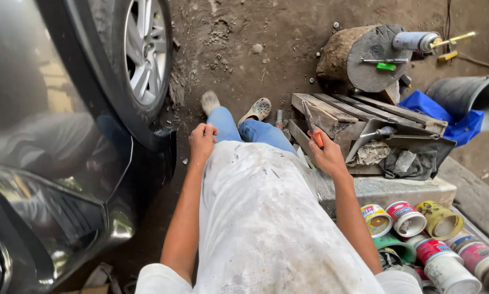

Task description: The person uses pliers to pull and remove small metal clips from a black car bumper. They work on the front section of the bumper, extracting clips from the plastic surface and holding them in their hand. The person moves around the vehicle to access different areas of the bumper.

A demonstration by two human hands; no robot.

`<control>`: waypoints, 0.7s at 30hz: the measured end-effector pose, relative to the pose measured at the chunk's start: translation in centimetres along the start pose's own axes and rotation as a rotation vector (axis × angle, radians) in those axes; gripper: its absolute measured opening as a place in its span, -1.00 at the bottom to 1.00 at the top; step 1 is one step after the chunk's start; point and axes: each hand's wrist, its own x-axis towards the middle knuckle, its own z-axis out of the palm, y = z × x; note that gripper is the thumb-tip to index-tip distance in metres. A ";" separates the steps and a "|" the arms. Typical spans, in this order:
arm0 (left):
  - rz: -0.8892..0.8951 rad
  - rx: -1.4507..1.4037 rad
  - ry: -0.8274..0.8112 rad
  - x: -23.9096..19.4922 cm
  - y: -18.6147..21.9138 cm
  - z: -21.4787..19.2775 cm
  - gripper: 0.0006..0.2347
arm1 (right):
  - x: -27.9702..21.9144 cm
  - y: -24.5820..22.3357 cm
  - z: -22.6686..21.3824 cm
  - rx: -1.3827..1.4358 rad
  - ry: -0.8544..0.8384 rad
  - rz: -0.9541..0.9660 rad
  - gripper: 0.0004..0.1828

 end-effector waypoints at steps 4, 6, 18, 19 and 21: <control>-0.054 0.011 0.020 -3.0 -2.1 -0.8 -0.69 | -1.3 -1.9 1.1 -0.049 -0.037 -0.020 -0.48; 0.005 0.042 0.023 -4.2 -2.6 -1.6 -0.65 | -2.4 -3.0 2.0 -0.057 -0.122 0.042 -0.44; 0.285 0.233 0.226 -8.1 -12.7 -9.1 -0.63 | -9.7 0.8 12.3 -0.092 -0.078 -0.079 -0.54; 0.298 0.236 0.213 -8.4 -12.8 -10.0 -0.63 | -10.5 0.7 13.4 -0.083 -0.064 -0.070 -0.54; 0.211 0.206 0.197 -9.9 -13.3 -11.4 -0.62 | -12.8 0.7 15.0 -0.137 -0.069 -0.013 -0.57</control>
